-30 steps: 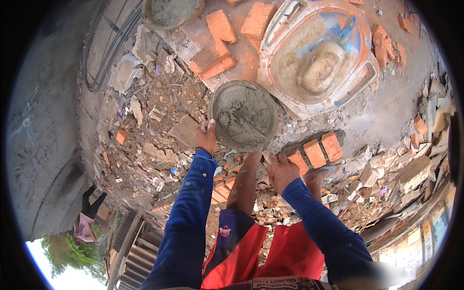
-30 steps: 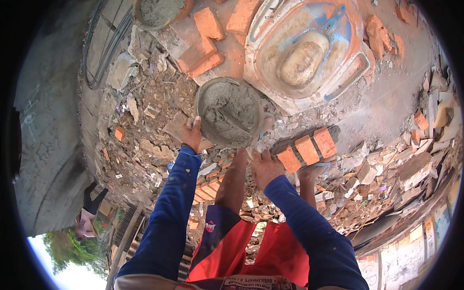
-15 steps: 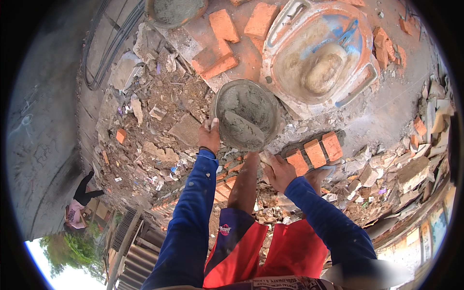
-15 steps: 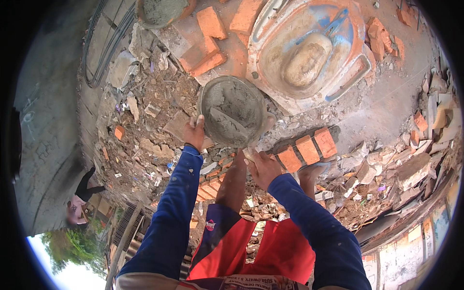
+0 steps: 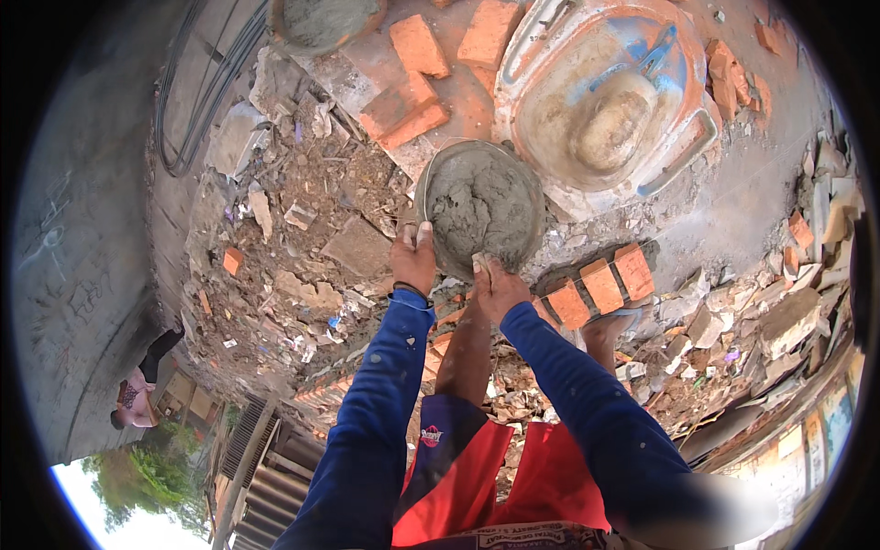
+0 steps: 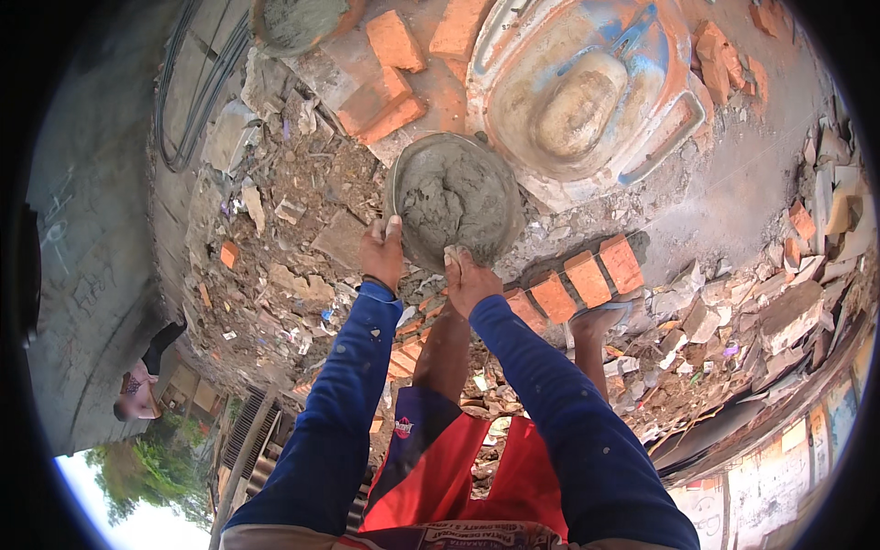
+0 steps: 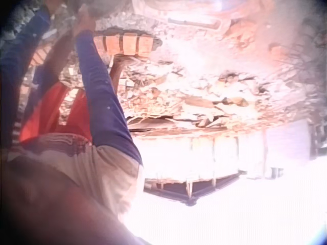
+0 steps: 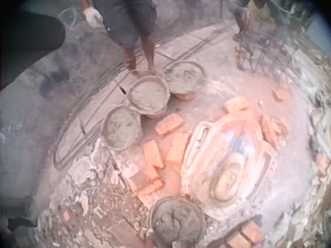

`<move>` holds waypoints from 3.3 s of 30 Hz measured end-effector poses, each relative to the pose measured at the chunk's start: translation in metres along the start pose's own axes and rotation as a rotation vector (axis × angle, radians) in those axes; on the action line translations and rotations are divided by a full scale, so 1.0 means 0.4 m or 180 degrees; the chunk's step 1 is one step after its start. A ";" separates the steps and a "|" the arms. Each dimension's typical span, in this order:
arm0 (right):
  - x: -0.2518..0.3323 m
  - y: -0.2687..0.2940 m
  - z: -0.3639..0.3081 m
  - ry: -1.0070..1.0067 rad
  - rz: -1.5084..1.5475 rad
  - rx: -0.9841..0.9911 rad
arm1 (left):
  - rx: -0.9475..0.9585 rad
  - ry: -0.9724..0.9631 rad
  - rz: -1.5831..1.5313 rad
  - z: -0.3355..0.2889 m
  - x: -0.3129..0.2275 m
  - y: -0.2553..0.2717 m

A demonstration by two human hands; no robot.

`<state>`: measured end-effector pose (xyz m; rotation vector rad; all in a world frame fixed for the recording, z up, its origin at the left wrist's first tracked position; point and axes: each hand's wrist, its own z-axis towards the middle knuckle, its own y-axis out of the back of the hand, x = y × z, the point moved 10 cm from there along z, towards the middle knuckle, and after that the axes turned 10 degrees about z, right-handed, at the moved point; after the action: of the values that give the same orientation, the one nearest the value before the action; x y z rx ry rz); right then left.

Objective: The person builds a brick wall by applying mortar with a trowel and placing bricks in a row, then adds more mortar on top of the newly placed bricks.

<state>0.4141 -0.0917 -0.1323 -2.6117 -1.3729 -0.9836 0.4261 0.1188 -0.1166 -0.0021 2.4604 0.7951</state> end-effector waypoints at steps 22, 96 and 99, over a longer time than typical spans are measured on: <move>-0.275 0.325 -0.356 0.0357 0.3007 -0.0912 | 0.0063 0.0779 0.0543 0.038 0.078 0.023; -0.797 0.835 -0.365 -0.1171 0.0831 -0.4005 | 0.0524 0.0658 0.0583 0.123 0.157 -0.023; -0.830 0.841 -0.246 -0.1661 0.1098 -0.3758 | 0.0475 0.0157 0.1256 0.189 0.132 0.113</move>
<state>0.4796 -0.5696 -0.1495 -3.9577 -0.2086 -1.3802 0.4117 0.2057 -0.1698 0.5389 2.5977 0.7736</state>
